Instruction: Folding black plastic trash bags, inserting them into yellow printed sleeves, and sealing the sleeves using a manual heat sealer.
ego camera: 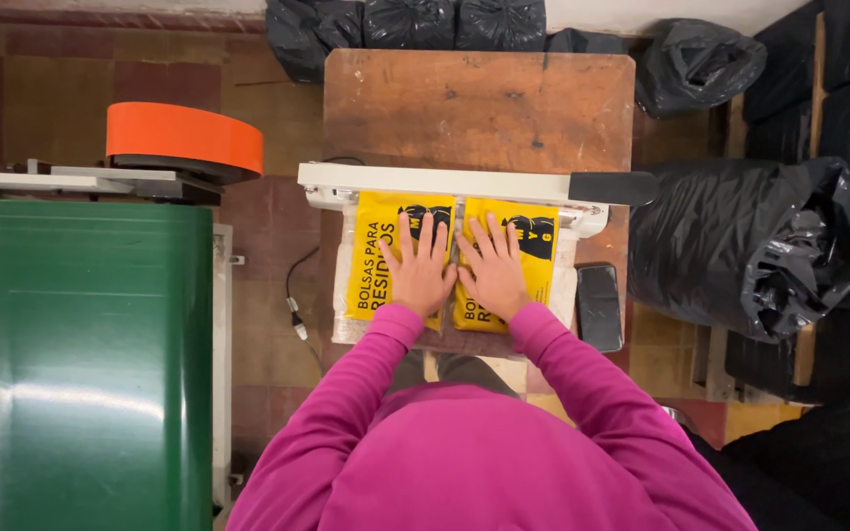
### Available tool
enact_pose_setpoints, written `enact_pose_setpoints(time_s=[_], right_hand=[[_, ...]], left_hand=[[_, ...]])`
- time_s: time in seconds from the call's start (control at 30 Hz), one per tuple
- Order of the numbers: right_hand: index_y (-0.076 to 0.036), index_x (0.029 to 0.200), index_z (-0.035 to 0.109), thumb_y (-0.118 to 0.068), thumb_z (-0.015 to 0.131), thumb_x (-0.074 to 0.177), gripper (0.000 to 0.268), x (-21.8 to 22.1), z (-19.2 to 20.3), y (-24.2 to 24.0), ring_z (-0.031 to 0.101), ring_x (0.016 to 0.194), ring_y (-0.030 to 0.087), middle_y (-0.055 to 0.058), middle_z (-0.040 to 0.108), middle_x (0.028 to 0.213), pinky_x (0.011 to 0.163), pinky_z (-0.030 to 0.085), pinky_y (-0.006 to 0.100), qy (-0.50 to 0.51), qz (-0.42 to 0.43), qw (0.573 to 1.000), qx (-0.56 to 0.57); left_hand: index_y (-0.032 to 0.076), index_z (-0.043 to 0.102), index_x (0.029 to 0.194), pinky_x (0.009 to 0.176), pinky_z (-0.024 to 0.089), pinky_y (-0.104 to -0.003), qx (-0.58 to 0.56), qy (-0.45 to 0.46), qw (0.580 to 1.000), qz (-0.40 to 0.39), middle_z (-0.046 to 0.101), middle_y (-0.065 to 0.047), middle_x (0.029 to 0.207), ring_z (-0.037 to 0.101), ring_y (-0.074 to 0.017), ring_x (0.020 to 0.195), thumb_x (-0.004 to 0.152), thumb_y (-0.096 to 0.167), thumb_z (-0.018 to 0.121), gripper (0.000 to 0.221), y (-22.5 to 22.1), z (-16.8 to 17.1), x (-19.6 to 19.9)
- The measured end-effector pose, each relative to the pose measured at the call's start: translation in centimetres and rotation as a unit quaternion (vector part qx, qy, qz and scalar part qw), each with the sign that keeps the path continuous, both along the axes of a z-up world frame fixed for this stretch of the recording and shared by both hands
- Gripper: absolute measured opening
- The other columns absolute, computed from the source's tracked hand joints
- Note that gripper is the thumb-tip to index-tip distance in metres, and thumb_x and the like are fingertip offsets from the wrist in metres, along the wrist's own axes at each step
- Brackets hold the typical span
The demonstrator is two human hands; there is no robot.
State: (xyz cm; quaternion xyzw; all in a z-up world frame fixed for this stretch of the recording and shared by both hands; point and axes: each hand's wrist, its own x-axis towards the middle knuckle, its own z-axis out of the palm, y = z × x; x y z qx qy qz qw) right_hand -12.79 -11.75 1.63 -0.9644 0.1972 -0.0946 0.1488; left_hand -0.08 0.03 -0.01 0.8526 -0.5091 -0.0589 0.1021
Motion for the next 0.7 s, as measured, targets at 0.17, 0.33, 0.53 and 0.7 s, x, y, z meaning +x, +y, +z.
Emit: enact_pose_setpoints(time_s=[0.17,0.33,0.53,0.7], right_hand=[[-0.007,0.135,0.061,-0.022,0.069,0.09,0.048,1.2,7.0,-2.2,0.045,0.137,0.04,0.017,0.054,0.141,0.115,0.033,0.056,-0.093,0.022,0.995,-0.042],[-0.006,0.113,0.068,-0.021,0.074,0.094,0.025,4.0,15.7,-8.9,0.059,0.113,0.037,0.013,0.064,0.115,0.095,0.048,0.049,-0.112,0.005,0.988,-0.107],[-0.013,0.091,0.074,-0.051,0.065,0.095,0.039,4.0,7.6,-13.9,0.07,0.085,0.031,0.008,0.073,0.092,0.071,0.054,0.046,0.119,-0.073,0.99,-0.002],[-0.014,0.097,0.075,-0.055,0.068,0.088,0.042,3.3,3.4,-14.9,0.072,0.089,0.03,0.008,0.076,0.097,0.075,0.056,0.043,0.075,-0.1,0.987,0.096]], left_hand=[[0.015,0.04,0.157,0.109,0.013,-0.082,-0.01,-0.003,1.0,0.0,0.026,-0.011,0.168,0.008,-0.0467,0.154,0.089,0.05,0.06,0.078,-0.5,-0.4,0.5],[0.016,0.041,0.158,0.11,0.012,-0.082,-0.026,-0.005,1.0,0.008,0.026,-0.011,0.168,0.009,-0.0464,0.155,0.092,0.053,0.058,0.077,-0.3,0.1,0.1],[0.015,0.041,0.157,0.109,0.012,-0.082,-0.034,0.0,0.999,0.018,0.027,-0.011,0.168,0.01,-0.0456,0.155,0.092,0.058,0.057,0.08,-0.5,0.0,0.2],[0.016,0.041,0.156,0.109,0.012,-0.081,0.012,0.001,1.0,0.018,0.027,-0.01,0.167,0.01,-0.0452,0.154,0.091,0.059,0.054,0.08,-0.4,0.0,0.2]])
